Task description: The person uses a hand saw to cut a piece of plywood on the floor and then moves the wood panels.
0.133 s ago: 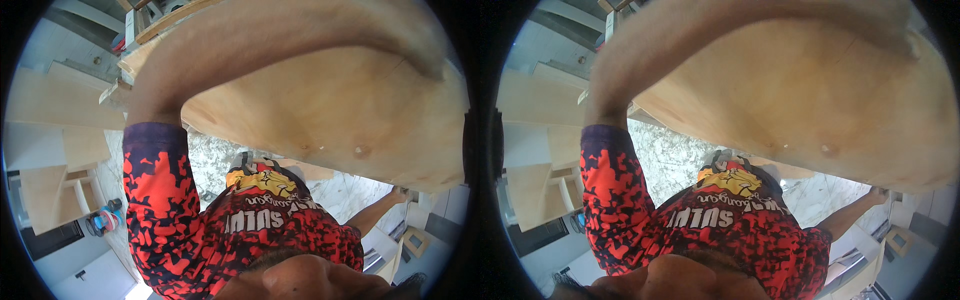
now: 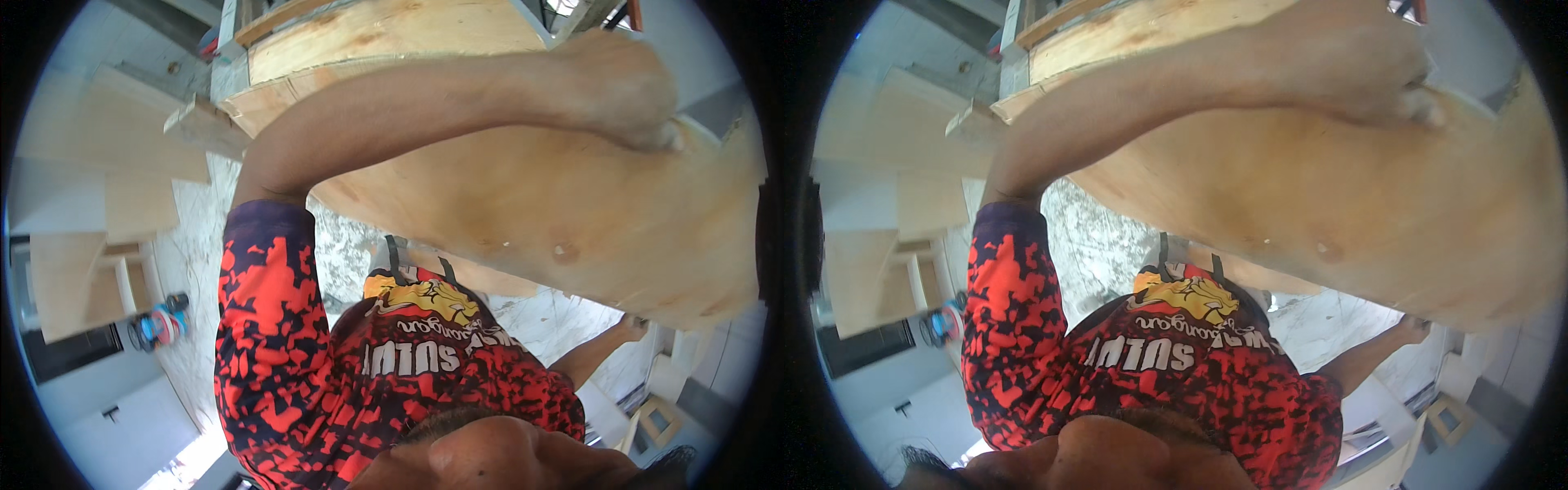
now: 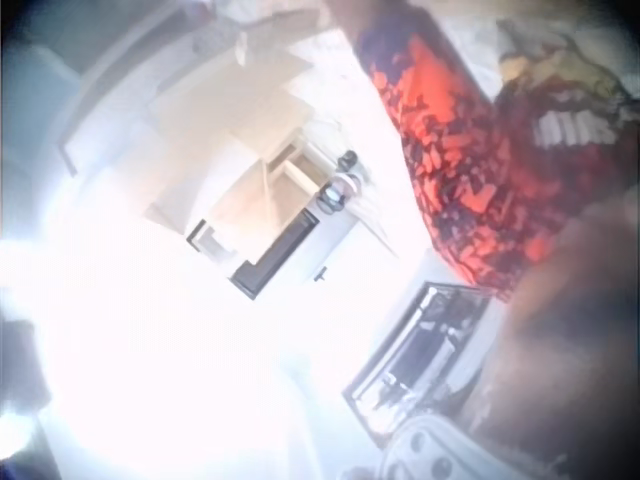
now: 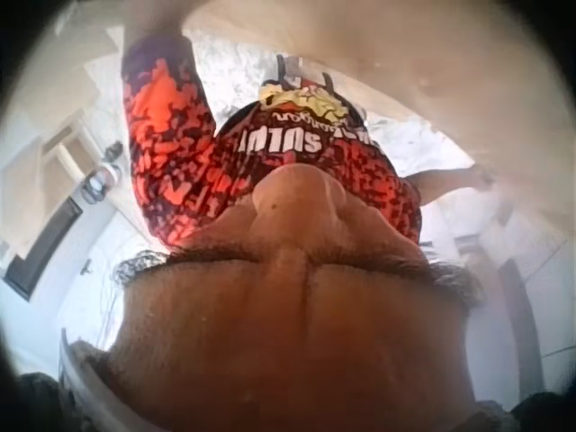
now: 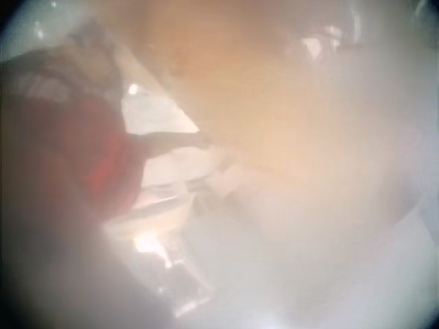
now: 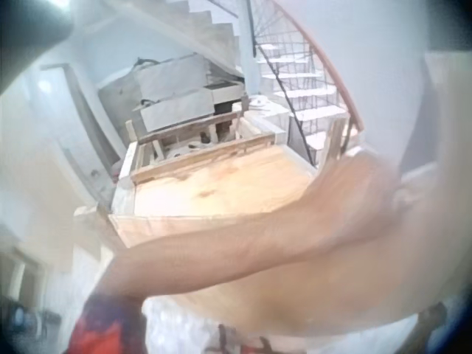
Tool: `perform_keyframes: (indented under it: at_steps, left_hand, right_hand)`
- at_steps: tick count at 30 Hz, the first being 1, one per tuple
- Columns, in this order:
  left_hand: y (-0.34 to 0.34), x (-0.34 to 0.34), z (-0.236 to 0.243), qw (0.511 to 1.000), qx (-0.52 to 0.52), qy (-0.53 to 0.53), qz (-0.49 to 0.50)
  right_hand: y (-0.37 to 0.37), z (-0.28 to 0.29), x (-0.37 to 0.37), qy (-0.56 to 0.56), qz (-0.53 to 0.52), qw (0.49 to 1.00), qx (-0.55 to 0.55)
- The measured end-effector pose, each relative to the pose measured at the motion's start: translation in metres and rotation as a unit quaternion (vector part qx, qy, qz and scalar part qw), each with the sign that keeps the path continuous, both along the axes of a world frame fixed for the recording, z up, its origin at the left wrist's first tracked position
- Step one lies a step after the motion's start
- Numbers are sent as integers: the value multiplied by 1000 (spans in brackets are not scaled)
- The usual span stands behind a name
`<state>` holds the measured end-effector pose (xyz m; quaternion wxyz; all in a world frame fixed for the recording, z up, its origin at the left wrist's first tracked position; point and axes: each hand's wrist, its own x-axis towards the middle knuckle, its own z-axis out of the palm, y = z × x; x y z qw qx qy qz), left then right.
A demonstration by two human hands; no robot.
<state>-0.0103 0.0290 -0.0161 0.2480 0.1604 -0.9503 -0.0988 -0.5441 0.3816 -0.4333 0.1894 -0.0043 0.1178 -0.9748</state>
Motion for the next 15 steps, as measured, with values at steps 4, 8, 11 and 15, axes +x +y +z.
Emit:
perform_keyframes:
  at_steps: [4,8,11,15]
  left_hand:
    - [35,-34,-86,997,10,-26,68]
    - [73,-58,-184,991,44,-10,127]
    - [88,-63,-236,974,107,-74,183]
    - [108,-69,-341,936,164,-154,270]
  right_hand:
    - [33,-30,12,-16,100,995,-24]
    - [94,-65,-32,-18,118,986,115]
    - [148,-77,-50,-52,150,965,210]
    - [189,-158,-37,-27,228,934,274]
